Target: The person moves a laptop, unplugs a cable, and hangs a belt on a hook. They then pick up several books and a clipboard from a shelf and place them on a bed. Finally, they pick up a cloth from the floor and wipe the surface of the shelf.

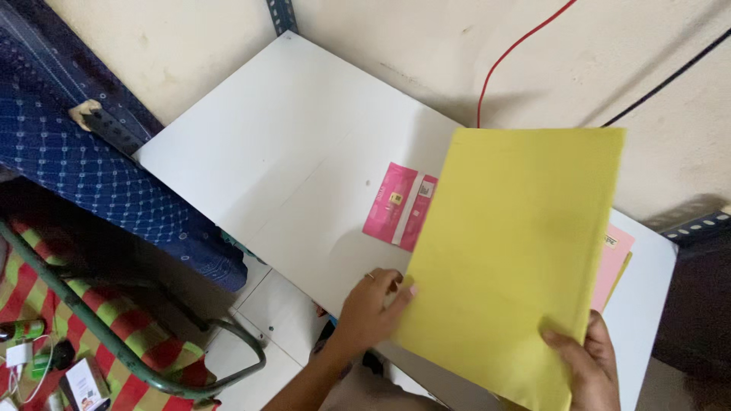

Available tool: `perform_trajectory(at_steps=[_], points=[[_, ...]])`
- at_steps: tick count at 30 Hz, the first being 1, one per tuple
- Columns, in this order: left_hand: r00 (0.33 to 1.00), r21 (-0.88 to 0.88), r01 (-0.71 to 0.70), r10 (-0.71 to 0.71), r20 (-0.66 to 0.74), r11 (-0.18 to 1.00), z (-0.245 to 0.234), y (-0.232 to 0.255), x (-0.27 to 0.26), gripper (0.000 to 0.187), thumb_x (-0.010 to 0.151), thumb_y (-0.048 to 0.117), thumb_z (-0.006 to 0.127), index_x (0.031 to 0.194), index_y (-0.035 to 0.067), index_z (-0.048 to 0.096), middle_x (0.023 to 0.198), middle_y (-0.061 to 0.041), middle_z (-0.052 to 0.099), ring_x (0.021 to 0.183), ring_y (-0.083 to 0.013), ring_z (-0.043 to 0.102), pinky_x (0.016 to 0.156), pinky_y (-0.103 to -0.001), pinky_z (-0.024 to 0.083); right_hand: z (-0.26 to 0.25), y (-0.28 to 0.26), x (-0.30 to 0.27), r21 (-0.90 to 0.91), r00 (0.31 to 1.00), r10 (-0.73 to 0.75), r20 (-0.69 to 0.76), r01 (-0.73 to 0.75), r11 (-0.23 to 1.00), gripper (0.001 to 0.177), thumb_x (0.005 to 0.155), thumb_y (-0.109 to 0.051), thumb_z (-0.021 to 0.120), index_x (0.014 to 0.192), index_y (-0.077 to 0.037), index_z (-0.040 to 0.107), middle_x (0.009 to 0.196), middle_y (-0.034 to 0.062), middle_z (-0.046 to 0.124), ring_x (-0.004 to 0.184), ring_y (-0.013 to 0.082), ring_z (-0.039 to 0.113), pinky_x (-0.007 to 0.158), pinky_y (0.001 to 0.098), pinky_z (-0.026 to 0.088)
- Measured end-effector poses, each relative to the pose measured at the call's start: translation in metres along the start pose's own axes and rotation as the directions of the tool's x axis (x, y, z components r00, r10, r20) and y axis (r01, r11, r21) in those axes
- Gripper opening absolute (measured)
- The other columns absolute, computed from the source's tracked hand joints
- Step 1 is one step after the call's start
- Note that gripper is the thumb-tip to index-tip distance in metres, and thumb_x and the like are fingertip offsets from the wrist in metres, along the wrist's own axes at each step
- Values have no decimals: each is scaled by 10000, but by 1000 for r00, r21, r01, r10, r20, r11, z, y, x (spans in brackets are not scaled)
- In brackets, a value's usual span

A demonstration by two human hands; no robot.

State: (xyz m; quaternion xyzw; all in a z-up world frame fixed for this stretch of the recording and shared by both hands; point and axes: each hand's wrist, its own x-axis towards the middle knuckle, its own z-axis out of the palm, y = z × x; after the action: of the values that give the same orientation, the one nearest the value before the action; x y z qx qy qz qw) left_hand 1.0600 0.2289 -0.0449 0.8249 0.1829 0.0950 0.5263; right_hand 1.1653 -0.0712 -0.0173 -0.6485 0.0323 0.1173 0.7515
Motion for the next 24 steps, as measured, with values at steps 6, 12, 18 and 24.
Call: perform_trajectory(at_steps=[6,12,18,24], points=[[832,509,-257,456,-316,822,13,-48,76,359,864,242,724,1150,40,648,1143,-229,633,1049,-426,589,888,-517,492,-41,36,-1,-33,973,169,-157,-176,984,408,814,32,571,1214,-45,563,1037,202,681,945,289,703,864,402,584],[934,653,138,122,-336,745,35,-47,140,441,865,338,770,1125,20,610,1177,-264,609,1119,-417,566,914,-540,466,-56,65,-3,-48,965,222,-138,-231,972,402,895,-93,668,1245,17,505,1120,224,651,996,286,669,850,412,552],[930,595,295,-83,-358,747,44,-43,174,727,780,340,882,1301,23,486,1238,-292,584,1111,-435,596,828,-466,572,-56,70,-5,-55,951,221,-217,-238,970,448,891,-111,706,1247,20,469,1157,241,649,1071,288,671,891,414,562],[885,421,451,-334,-325,787,31,-74,201,931,645,368,981,1328,15,456,1255,-251,588,1136,-390,636,893,-449,587,-61,77,1,-43,940,245,-236,-262,964,490,877,-82,716,1268,19,439,1161,303,643,1090,325,674,916,440,558]])
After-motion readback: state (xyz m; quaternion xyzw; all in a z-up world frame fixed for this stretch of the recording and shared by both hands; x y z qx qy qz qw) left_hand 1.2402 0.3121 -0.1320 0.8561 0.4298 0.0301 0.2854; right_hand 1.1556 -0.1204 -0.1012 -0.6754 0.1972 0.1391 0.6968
